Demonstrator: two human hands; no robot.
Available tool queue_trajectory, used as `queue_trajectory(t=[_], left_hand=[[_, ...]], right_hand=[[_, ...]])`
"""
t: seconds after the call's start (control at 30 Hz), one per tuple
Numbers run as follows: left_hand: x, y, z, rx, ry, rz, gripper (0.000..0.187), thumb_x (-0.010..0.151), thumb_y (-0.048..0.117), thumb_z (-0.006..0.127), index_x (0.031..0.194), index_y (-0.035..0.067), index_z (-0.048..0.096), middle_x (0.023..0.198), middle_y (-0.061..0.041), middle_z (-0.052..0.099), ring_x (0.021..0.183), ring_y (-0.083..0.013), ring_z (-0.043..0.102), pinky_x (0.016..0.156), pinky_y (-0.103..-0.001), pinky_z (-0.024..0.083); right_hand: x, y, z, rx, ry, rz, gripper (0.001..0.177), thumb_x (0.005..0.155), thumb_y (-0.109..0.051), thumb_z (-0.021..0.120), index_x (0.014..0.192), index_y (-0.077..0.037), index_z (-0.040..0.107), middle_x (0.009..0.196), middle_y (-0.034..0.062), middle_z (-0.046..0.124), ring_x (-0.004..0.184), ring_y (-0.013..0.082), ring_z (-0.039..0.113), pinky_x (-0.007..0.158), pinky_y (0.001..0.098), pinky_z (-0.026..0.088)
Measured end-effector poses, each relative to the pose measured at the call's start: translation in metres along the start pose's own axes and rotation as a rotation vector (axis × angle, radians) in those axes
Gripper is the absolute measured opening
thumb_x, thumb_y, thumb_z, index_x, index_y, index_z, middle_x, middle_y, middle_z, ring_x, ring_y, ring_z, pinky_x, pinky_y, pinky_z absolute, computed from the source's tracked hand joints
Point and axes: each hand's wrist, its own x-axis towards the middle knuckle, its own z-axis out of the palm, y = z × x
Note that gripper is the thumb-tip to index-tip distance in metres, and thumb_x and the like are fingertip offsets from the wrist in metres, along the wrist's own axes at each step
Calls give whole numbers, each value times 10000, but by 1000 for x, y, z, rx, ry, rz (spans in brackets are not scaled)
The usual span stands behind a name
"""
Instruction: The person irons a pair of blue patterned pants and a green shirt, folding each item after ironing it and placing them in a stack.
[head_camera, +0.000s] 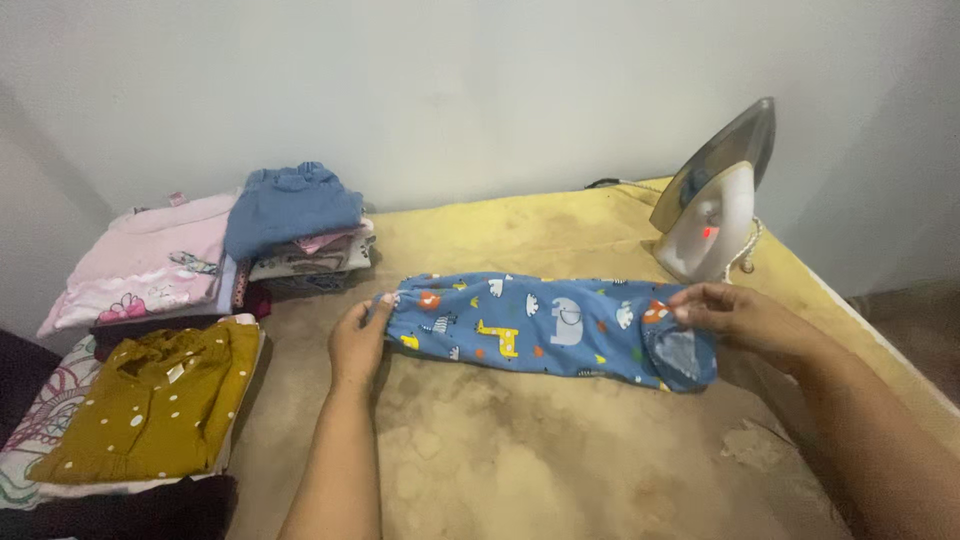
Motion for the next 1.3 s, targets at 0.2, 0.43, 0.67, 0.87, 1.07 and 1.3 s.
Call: queue_trajectory(t=[0.2, 0.43, 0.67, 0.87, 1.07, 1.3], left_hand=[[4, -9, 6, 77, 43, 64, 368, 938, 394, 701, 1030, 45, 778, 899, -61, 766, 826, -131, 668, 780, -316, 524], [2, -12, 12, 355, 61, 90, 485, 928, 512, 656, 1094, 71, 772, 955, -163, 764, 903, -271, 715, 846, -380, 513], [3, -11, 12, 322, 36, 128, 514, 909, 548, 648, 1084, 82, 776, 949, -168, 775, 893, -291, 747, 842, -396, 540], [-1, -8, 11, 293, 36, 113, 498, 887, 543, 638, 1098, 116, 781, 929, -150, 781, 887, -280, 751, 834, -391, 539], [8, -12, 9, 440, -2, 127, 528, 925, 570, 610, 1112, 104, 771, 976, -186, 763, 950, -336, 727, 860, -415, 528], [0, -14, 13, 340, 20, 75, 488, 932, 516, 651, 1115, 84, 785, 958, -152, 775, 926, -290, 728, 858, -390, 530]], right_hand=[[-7, 24, -11, -303, 344, -37, 373, 890, -308, 797, 1052, -5, 653, 898, 169, 709, 747, 259, 684, 589, 365, 533], [5, 0, 0, -20, 488, -180, 630, 891, -212, 771, 1424, -77, 463, 994, 48, 614, 705, 186, 714, 508, 339, 617], [61, -4, 2, -352, 648, -244, 367, 956, -221, 732, 1215, 18, 630, 927, 185, 709, 797, 283, 700, 709, 429, 545], [92, 14, -22, -409, 660, -341, 446, 917, -236, 761, 1260, 4, 610, 953, 190, 699, 791, 289, 690, 723, 419, 542], [11, 23, -12, 209, 411, -18, 302, 953, -255, 681, 1123, -11, 627, 901, 128, 683, 774, 228, 668, 642, 387, 560], [-42, 36, 9, -326, -71, 7, 364, 804, -324, 901, 979, -49, 741, 843, 40, 728, 828, 167, 668, 738, 337, 542]])
